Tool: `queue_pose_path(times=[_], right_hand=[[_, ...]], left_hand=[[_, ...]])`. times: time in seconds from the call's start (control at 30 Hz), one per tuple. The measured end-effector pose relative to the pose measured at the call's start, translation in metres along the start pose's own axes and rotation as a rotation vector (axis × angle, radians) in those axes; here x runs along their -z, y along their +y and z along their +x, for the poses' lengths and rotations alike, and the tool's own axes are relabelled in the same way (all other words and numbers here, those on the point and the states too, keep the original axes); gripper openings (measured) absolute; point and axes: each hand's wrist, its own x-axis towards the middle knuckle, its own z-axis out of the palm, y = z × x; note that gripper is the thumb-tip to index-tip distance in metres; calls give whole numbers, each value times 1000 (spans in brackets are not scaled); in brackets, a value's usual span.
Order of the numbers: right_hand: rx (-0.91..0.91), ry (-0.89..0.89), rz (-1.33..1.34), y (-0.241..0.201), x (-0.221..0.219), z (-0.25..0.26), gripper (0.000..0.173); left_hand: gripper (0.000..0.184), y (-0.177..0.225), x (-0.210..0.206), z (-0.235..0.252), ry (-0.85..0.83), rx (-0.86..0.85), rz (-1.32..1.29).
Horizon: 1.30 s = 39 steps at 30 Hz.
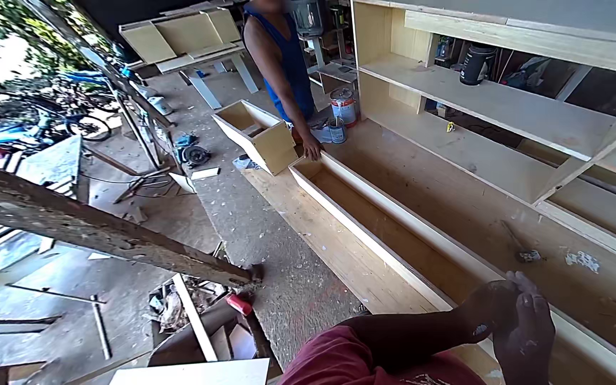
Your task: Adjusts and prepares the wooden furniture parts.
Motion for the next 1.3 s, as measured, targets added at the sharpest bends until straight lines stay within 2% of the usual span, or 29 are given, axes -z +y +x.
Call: queue_pose_path(times=[0.07,0.13,0.23,0.33,0.4,0.5,0.53,0.6,0.8,0.9,1.03,1.17,1.3], right_hand=[[61,-118,-247,4,3,-5,62],[20,-265,-420,1,1,-19,76],[-145,-376,-507,-1,-6,-38,78],[-259,-356,-484,11,-4,-41,75],[-241,-371,-522,17,0,-44,76],[-323,-502,-664,-21,-8,-39,68],[-313,-547,-725,-28,-6,-40,68],[-172,-561,-821,-18,8,-49,73],[9,-579,-915,-15,2,-63,72],[-40,-594,-946,-14,3,-68,75],[-93,-606,-953,-13,2,-72,75],[-83,-584,-914,-14,2,-69,73],[-117,-473,-735,-14,4,-64,72]], left_hand=[[33,5,2,6,114,5,-17],[38,8,11,13,251,83,-18],[41,2,20,10,351,234,43],[35,-6,29,-2,288,279,135],[34,0,44,-7,165,328,242],[30,20,67,-15,-14,442,273],[29,26,73,-20,-52,468,277],[25,33,81,-28,-111,487,273],[17,40,90,-45,-20,453,214],[16,39,84,-53,42,476,373],[13,27,92,-62,62,413,487],[14,21,99,-66,53,369,318],[12,28,105,-70,0,394,152]])
